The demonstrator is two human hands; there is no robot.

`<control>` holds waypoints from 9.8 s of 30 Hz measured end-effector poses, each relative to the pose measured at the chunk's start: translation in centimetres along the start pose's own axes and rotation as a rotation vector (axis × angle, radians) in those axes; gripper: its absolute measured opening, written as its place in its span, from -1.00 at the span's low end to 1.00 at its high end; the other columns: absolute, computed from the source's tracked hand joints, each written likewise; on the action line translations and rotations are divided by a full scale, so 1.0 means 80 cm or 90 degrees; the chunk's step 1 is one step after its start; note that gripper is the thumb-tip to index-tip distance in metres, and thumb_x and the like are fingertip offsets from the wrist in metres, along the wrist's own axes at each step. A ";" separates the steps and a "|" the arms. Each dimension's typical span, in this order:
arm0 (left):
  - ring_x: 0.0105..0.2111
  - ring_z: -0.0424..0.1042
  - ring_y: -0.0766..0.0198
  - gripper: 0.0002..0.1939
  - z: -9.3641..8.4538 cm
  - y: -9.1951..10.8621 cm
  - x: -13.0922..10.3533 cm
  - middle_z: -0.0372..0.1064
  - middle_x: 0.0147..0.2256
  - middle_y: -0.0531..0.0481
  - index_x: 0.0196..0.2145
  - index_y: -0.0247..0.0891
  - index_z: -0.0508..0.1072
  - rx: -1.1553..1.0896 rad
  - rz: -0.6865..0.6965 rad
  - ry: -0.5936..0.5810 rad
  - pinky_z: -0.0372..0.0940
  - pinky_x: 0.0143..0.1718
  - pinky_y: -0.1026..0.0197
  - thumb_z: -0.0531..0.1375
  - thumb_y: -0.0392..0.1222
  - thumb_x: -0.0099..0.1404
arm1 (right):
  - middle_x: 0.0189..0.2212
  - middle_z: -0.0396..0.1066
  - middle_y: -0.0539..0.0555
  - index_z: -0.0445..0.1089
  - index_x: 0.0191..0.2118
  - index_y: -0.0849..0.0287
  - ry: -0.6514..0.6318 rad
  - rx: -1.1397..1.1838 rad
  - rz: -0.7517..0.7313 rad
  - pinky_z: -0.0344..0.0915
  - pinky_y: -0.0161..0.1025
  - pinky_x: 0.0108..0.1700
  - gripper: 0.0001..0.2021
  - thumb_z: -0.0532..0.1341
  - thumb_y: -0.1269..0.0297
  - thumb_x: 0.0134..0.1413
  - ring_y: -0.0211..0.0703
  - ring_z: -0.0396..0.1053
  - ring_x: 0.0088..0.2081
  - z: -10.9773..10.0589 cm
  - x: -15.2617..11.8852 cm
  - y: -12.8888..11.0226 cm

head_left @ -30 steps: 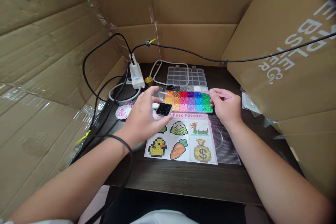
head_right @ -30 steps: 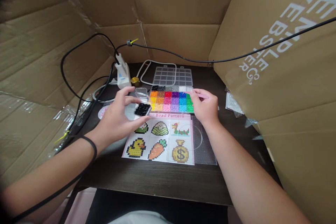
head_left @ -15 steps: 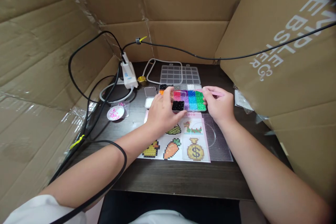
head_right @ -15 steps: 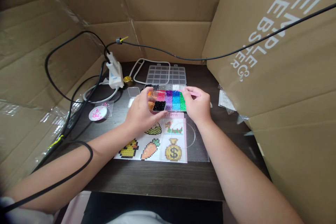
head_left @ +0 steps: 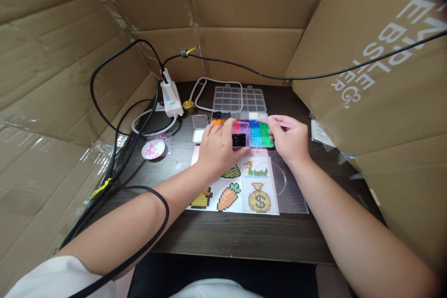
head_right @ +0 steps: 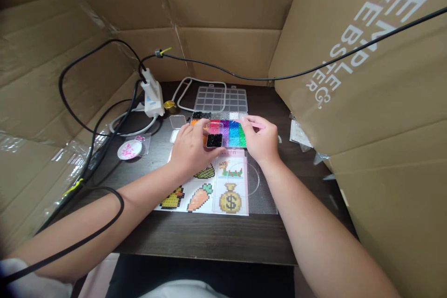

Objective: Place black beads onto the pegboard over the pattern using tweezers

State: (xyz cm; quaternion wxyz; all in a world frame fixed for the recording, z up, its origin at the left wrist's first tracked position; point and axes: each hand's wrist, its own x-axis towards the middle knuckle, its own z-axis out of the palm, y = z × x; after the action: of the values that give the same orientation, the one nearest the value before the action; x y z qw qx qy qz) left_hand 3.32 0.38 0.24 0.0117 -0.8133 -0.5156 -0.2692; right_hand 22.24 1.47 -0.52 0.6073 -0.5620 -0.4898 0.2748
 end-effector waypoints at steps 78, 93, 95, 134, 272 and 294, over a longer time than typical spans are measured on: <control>-0.06 0.36 0.07 -0.04 -0.033 -0.041 -0.017 0.40 -0.13 -0.09 0.28 -0.13 -0.15 -0.244 0.099 -0.208 0.14 0.12 -0.15 0.33 -0.16 0.09 | -0.42 0.57 0.13 0.51 -0.34 0.21 -0.009 -0.011 0.004 0.50 -0.08 -0.30 -0.80 0.31 0.16 0.00 -0.06 0.54 -0.36 0.000 -0.002 -0.005; -0.13 0.41 0.13 -0.01 -0.064 -0.059 -0.010 0.39 -0.08 -0.08 0.30 -0.07 -0.17 -0.231 0.050 -0.246 0.26 -0.01 0.03 0.33 -0.18 0.08 | -0.43 0.57 0.11 0.52 -0.34 0.18 -0.017 -0.005 -0.002 0.51 -0.09 -0.32 -0.81 0.30 0.16 0.01 -0.06 0.54 -0.37 0.000 -0.002 -0.005; -0.24 0.43 0.20 -0.01 -0.072 -0.065 -0.013 0.39 -0.10 -0.06 0.30 -0.09 -0.19 -0.223 0.040 -0.276 0.30 -0.09 0.09 0.33 -0.17 0.08 | -0.44 0.56 0.11 0.52 -0.34 0.18 -0.017 -0.002 -0.002 0.50 -0.09 -0.32 -0.82 0.30 0.17 0.02 -0.06 0.53 -0.38 0.000 -0.003 -0.006; -0.13 0.37 0.19 -0.01 -0.086 -0.091 -0.031 0.29 0.03 -0.10 0.31 -0.03 -0.17 -0.223 0.006 -0.316 0.32 -0.07 0.15 0.35 -0.13 0.09 | -0.34 0.46 0.04 0.41 -0.11 0.12 -0.802 -0.407 -0.310 0.15 -0.26 -0.31 -0.74 0.06 0.49 0.16 -0.19 0.35 -0.35 -0.034 -0.056 -0.083; -0.25 0.37 0.23 -0.04 -0.070 -0.089 -0.034 0.38 -0.19 0.01 0.26 -0.07 -0.01 -0.368 -0.144 -0.345 0.32 -0.16 0.14 0.39 -0.12 0.00 | 0.31 0.09 0.24 0.13 0.12 0.15 -0.505 -0.501 -0.177 0.19 0.12 0.24 -0.45 0.28 0.08 0.07 0.12 0.10 0.30 -0.042 -0.141 -0.044; -0.24 0.41 0.20 -0.06 -0.073 -0.092 -0.034 0.44 -0.16 -0.03 0.24 -0.08 0.01 -0.399 -0.137 -0.356 0.34 -0.11 0.09 0.38 -0.13 0.00 | 0.25 0.17 0.37 0.13 0.15 0.21 -0.464 -0.526 -0.154 0.23 0.23 0.18 -0.43 0.21 0.00 0.13 0.23 0.19 0.26 -0.016 -0.135 -0.047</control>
State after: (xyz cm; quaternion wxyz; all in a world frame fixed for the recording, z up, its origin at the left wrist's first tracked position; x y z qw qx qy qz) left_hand -6.30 -0.18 2.07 -0.4045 -0.7608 -0.4739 -0.1818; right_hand 18.62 -9.41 0.11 0.1556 -0.5620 -0.7955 0.1649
